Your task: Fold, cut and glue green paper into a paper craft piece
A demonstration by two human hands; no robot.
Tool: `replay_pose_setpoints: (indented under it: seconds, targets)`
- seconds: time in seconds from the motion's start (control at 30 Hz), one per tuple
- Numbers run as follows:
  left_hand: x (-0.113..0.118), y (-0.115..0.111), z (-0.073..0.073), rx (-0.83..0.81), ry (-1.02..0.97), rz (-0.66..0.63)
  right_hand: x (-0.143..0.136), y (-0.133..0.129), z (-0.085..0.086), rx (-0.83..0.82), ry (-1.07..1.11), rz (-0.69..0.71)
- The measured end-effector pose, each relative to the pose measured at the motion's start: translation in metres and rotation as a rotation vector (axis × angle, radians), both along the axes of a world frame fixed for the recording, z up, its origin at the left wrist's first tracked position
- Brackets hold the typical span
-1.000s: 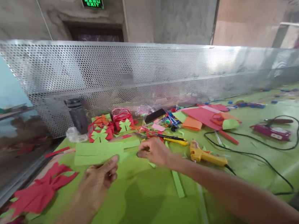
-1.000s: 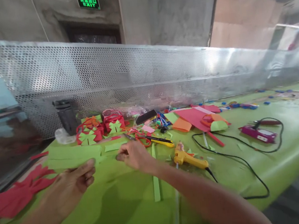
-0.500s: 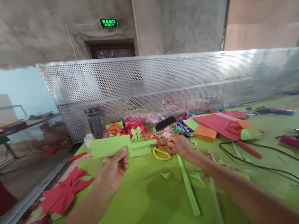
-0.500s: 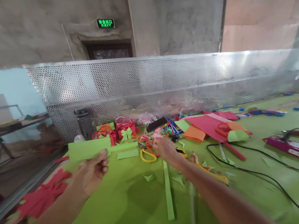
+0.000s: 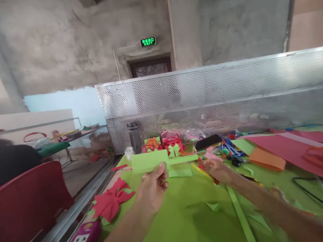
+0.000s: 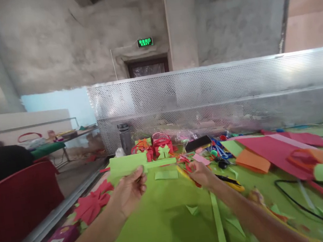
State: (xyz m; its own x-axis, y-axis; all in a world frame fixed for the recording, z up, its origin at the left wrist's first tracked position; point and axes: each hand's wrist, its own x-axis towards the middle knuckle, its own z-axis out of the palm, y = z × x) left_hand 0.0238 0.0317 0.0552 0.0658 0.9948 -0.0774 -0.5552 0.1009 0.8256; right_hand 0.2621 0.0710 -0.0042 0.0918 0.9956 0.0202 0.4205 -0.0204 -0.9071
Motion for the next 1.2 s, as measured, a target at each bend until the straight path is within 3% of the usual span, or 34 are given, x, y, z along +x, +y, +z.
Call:
replay_pose_setpoints:
  seconds: [0.2,0.33,0.57,0.77,0.87,0.97,1.2]
  targets:
    - [0.009,0.01,0.029,0.068,-0.033,0.022,-0.025,-0.033,0.026,0.074,0.367,0.21]
    - [0.013,0.014,0.037,0.085,-0.022,-0.003,-0.047,-0.055,0.023,0.112,0.525,0.299]
    - [0.016,0.018,0.043,0.095,-0.074,-0.01,-0.06,-0.072,0.019,0.263,0.708,0.251]
    - [0.018,0.01,0.052,0.101,-0.145,-0.016,-0.067,-0.08,-0.001,0.383,0.634,0.161]
    - [0.025,0.004,0.051,0.1,-0.16,-0.023,-0.068,-0.084,-0.007,0.367,0.532,0.229]
    - [0.035,-0.001,0.047,0.086,-0.17,-0.041,-0.071,-0.086,-0.002,0.391,0.412,0.299]
    - [0.048,-0.012,0.04,0.081,-0.226,-0.071,-0.083,-0.092,0.016,0.518,0.32,0.139]
